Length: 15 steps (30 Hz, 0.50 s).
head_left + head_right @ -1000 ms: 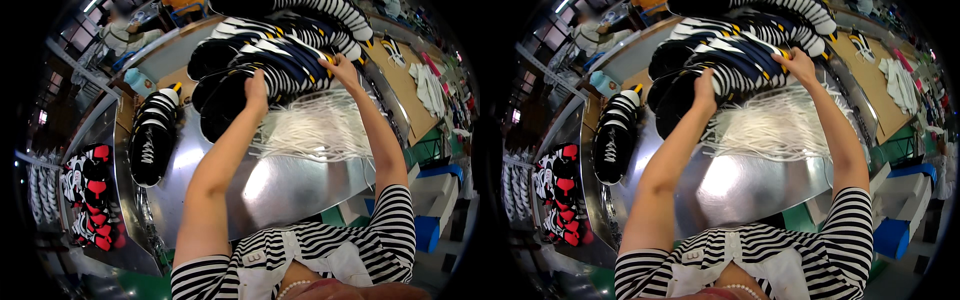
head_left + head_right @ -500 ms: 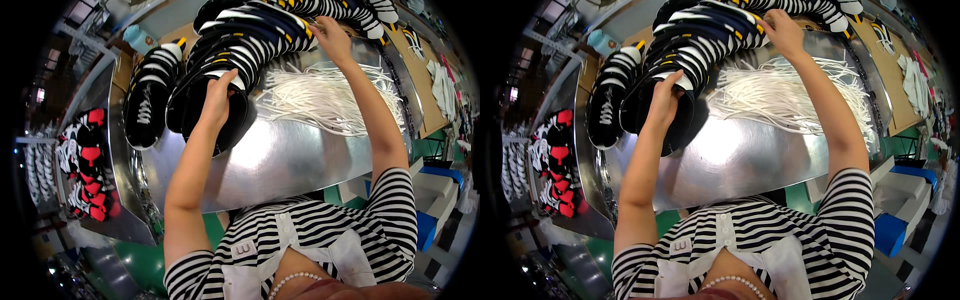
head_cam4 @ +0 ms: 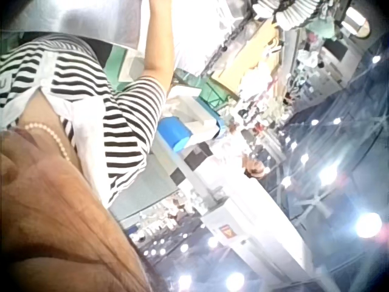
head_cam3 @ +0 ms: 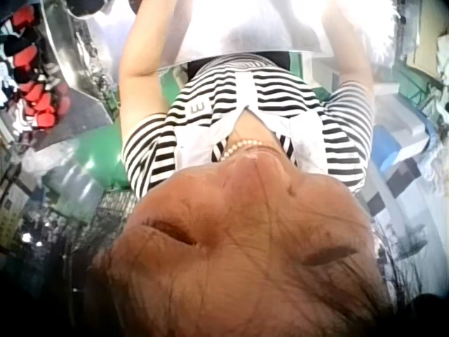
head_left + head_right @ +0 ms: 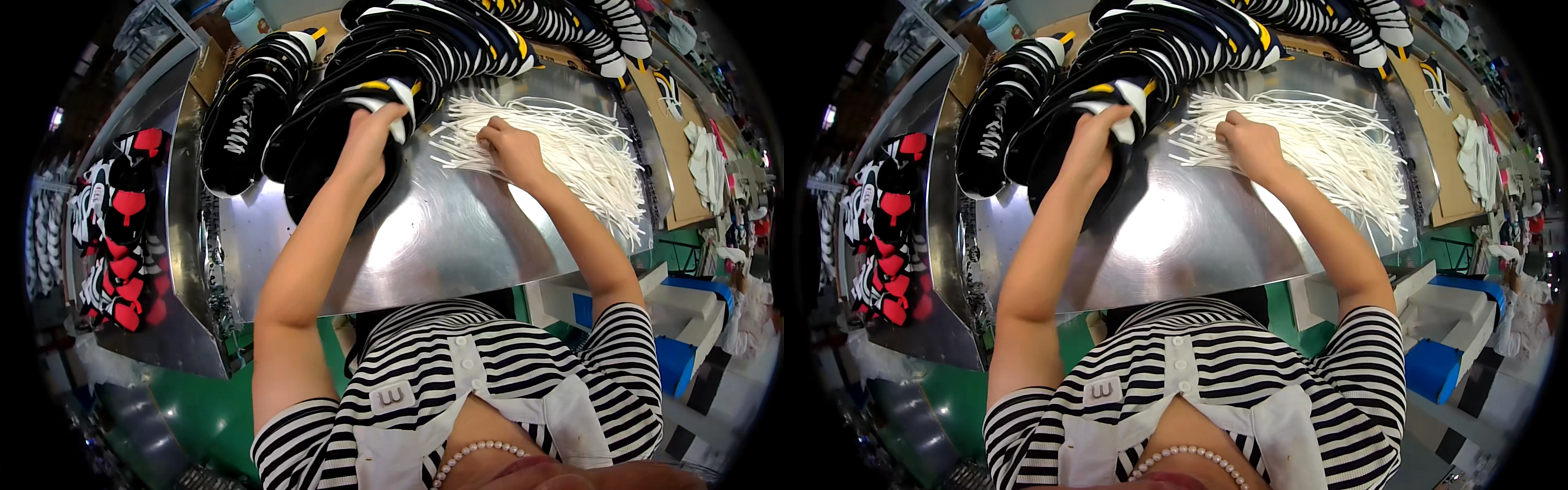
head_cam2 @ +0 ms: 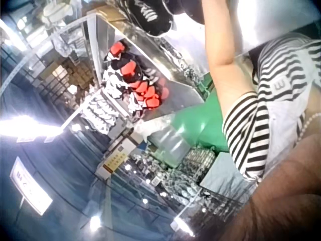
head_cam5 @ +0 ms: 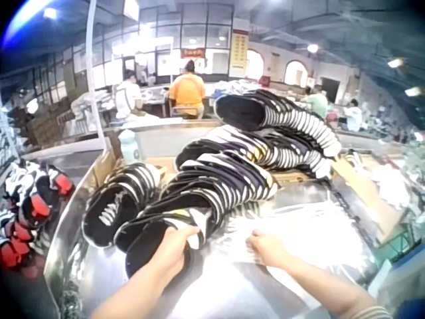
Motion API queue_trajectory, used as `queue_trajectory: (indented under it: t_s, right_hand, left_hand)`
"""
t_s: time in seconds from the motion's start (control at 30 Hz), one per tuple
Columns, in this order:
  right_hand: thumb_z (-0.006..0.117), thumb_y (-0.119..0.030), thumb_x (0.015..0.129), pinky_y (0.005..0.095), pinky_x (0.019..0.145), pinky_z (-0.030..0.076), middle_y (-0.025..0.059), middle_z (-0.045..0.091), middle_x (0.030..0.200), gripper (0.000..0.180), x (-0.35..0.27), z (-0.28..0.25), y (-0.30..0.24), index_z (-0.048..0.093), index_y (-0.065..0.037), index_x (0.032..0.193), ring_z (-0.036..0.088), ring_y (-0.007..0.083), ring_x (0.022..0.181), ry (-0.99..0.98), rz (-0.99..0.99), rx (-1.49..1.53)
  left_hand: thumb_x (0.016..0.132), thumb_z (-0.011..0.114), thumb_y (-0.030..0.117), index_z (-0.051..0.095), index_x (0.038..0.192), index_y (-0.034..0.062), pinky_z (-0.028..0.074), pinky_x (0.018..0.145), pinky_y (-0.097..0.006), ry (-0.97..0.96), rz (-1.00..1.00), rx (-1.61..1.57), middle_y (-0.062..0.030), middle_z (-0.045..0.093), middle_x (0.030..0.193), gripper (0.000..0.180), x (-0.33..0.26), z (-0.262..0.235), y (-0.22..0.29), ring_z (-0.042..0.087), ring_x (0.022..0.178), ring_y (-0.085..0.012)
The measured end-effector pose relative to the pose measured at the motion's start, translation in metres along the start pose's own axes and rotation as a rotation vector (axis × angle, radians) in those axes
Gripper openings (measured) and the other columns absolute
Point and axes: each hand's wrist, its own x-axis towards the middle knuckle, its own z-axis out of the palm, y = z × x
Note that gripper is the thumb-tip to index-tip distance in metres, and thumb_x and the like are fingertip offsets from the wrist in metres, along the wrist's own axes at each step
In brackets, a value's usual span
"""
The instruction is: The person takes a shoe from a stack, threads a white lace through the eyelets one at a time, and places the laced shoe back into a pile.
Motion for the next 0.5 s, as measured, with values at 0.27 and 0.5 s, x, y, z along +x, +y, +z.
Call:
queue_trajectory:
  t_s: [0.27, 0.5]
  right_hand:
    - [0.064, -0.017, 0.093, 0.0274, 0.056, 0.042, 0.0034, 0.068, 0.085, 0.009, 0.021, -0.075, -0.015, 0.063, -0.009, 0.097, 0.049, 0.0126, 0.057, 0.290, 0.153, 0.649]
    - [0.055, -0.012, 0.098, 0.0180, 0.047, 0.035, 0.0031, 0.060, 0.084, 0.016, -0.089, -0.260, -0.025, 0.056, -0.006, 0.113, 0.042, 0.0039, 0.055, 0.641, -0.084, 1.037]
  left_hand:
    - [0.087, 0.066, 0.009, 0.063, 0.105, 0.0017, 0.048, 0.078, -0.031, 0.013, 0.170, 0.032, -0.0063, 0.066, 0.097, 0.020, -0.036, -0.013, 0.013, 0.063, 0.089, -0.0167]
    - [0.086, 0.063, 0.008, 0.062, 0.105, -0.0012, 0.047, 0.085, -0.032, 0.005, 0.069, 0.114, -0.0086, 0.066, 0.101, 0.021, -0.042, -0.022, 0.010, 0.063, 0.096, -0.0213]
